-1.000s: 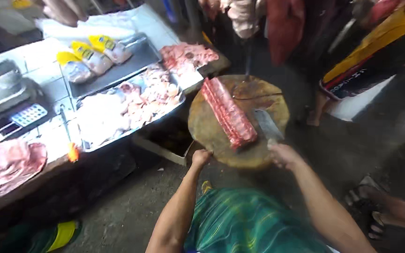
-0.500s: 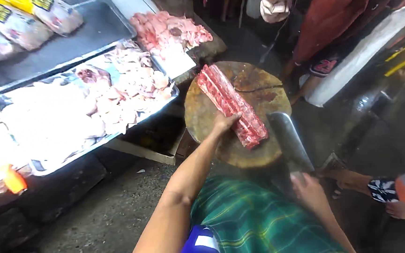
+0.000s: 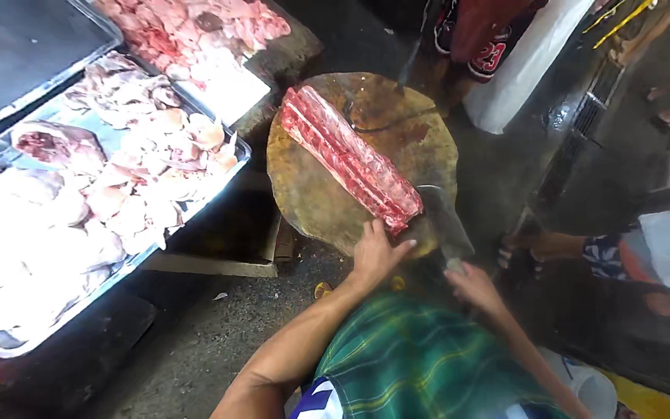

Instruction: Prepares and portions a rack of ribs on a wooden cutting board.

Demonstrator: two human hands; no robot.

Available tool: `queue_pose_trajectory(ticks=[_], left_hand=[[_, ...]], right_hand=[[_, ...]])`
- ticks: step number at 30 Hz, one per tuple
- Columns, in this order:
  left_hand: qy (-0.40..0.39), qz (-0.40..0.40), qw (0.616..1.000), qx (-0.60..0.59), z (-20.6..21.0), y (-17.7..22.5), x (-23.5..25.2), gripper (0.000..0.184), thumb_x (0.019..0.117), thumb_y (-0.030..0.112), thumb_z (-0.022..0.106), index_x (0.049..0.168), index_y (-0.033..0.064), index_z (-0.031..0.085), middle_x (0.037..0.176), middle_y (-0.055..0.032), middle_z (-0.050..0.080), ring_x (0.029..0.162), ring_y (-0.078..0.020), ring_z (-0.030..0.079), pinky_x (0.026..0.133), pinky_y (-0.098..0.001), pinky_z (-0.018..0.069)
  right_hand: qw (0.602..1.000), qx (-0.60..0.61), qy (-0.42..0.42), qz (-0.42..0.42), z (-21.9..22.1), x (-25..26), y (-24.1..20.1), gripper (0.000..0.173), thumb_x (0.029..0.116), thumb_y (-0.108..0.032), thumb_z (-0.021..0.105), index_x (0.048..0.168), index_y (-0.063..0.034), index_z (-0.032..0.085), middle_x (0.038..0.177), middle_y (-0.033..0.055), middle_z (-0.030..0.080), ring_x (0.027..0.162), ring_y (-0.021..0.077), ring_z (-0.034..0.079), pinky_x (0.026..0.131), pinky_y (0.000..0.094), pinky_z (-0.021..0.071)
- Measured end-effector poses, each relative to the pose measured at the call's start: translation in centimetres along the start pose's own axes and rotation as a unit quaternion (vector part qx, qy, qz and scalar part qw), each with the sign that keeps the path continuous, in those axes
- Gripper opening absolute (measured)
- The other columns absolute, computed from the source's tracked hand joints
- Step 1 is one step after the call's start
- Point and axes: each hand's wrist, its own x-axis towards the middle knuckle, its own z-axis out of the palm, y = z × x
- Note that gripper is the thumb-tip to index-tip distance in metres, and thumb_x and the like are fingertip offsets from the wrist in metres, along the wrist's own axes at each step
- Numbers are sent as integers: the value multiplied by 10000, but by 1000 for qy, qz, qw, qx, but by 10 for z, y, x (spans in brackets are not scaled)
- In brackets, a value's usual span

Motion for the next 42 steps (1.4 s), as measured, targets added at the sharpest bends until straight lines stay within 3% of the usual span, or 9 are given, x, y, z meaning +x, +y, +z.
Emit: queue_pose_trajectory(ticks=[3,8,11,14,19,24,30,35,42], left_hand=[[33,-41,999,6,17,20,6,963,824,742,680,1407,8,458,1297,-229,592,935,-384,700,768,-587,585],[87,-64,994,-6,34,20,-6,583,967,461,622,1322,10,519,1062,-210,688,915,-391,707,755,-608,572],[84,-85,993,13,40,17,-3,485,978,469,562,1167,30,637,1079,-173,696,973,-354,704,825,-586,562],[71,-89,993,11,45,21,-7,525,1037,519,517,1179,31,652,1081,-185,705,1012,-369,701,877,-605,552],[58,-36,997,30,47,4,-12,359,1094,332,464,1201,52,661,1093,-183,707,1018,-370,701,902,-599,551],[-28,-53,998,4,29,-15,-26,358,1075,369,516,1122,63,697,1027,-195,709,987,-386,690,893,-646,528],[33,-95,990,-98,17,-17,-55,366,1086,370,500,1174,75,699,955,-166,721,856,-320,706,816,-574,566],[68,-167,931,-317,6,-51,-87,324,1094,301,498,1282,84,650,1006,-117,721,812,-201,687,748,-412,573],[116,-233,749,-609,8,-104,-105,357,1072,258,402,1247,68,647,1015,-87,718,753,-150,667,643,-294,544]], right_hand=[[990,-136,24,9,-19,9,-5,541,972,-445,662,1334,-49,590,1159,215,683,1080,375,664,943,613,505],[996,13,-57,-61,-59,16,16,467,957,-248,692,1355,-58,540,859,111,642,571,180,613,524,351,559],[989,60,-104,-89,-71,34,35,409,1046,-343,582,1327,-45,584,918,101,670,644,178,667,609,360,613],[994,13,-58,-88,-76,49,39,489,1033,-503,570,1209,-51,632,791,76,617,569,174,594,548,374,554],[977,31,-67,-202,-78,51,35,437,1067,-448,517,1206,-47,622,714,40,613,535,142,600,531,339,562],[933,-11,-93,-348,-48,47,-2,467,1026,-464,576,1178,-30,658,774,89,665,637,199,657,649,428,587],[912,-10,-64,-406,-18,43,-34,478,984,-569,613,1112,-117,702,721,62,644,580,186,616,590,434,560],[938,27,-24,-345,-25,43,3,494,1023,-462,579,1203,-8,658,779,90,662,601,189,638,607,430,585],[981,50,41,-181,-28,43,45,459,1074,-420,526,1205,10,620,720,72,613,516,163,574,520,375,542]])
